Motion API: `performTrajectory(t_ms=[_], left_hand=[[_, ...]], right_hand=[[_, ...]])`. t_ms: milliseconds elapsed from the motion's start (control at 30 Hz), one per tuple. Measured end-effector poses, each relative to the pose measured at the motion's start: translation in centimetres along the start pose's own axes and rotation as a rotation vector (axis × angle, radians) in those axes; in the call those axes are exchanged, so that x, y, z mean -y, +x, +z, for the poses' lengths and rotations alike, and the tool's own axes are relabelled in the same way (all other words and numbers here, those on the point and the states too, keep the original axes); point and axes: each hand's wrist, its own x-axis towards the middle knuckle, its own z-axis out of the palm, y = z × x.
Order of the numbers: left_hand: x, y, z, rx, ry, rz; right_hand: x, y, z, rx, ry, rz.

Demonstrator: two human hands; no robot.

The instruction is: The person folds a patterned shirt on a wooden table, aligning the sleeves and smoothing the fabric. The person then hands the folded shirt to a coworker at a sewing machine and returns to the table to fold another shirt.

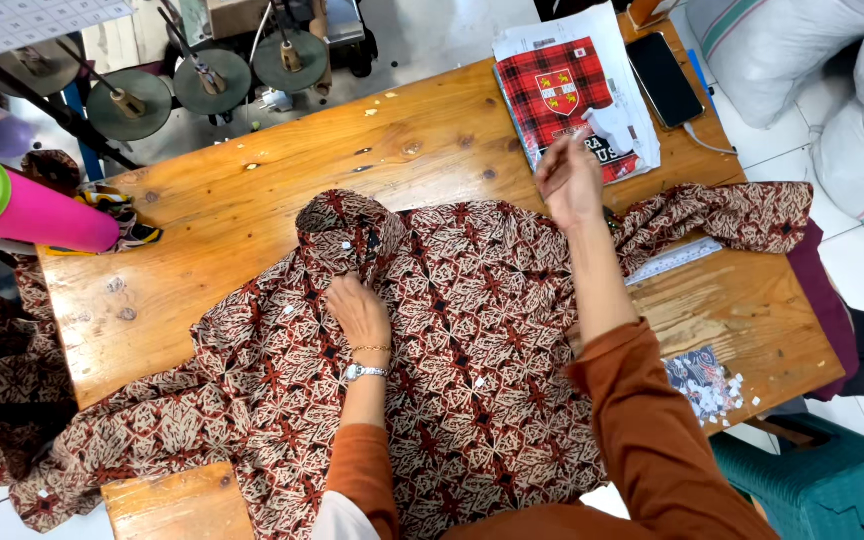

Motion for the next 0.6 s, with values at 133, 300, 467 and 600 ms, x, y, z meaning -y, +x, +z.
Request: performTrajectory(t_ms=[133, 300, 467, 600], left_hand=[[0.0, -0.1, 0.6, -0.036, -0.013, 0.108], [-0.1, -0.1, 0.3, -0.071, 0.048, 0.176], [0.3, 0.5, 0.7, -0.042, 0.089, 0.177], [-0.7, -0.2, 0.0, 0.065, 0.170, 0.081]], right_hand=[[-1.7, -7.2, 3.4, 0.039, -0.876, -0.032], [-2.4, -26.0, 13.1, 0.948, -1.149, -0.633], [2.3, -26.8, 4.8, 1.011, -1.689, 0.106], [10.3, -23.8, -11.8, -0.595, -1.624, -0.510]])
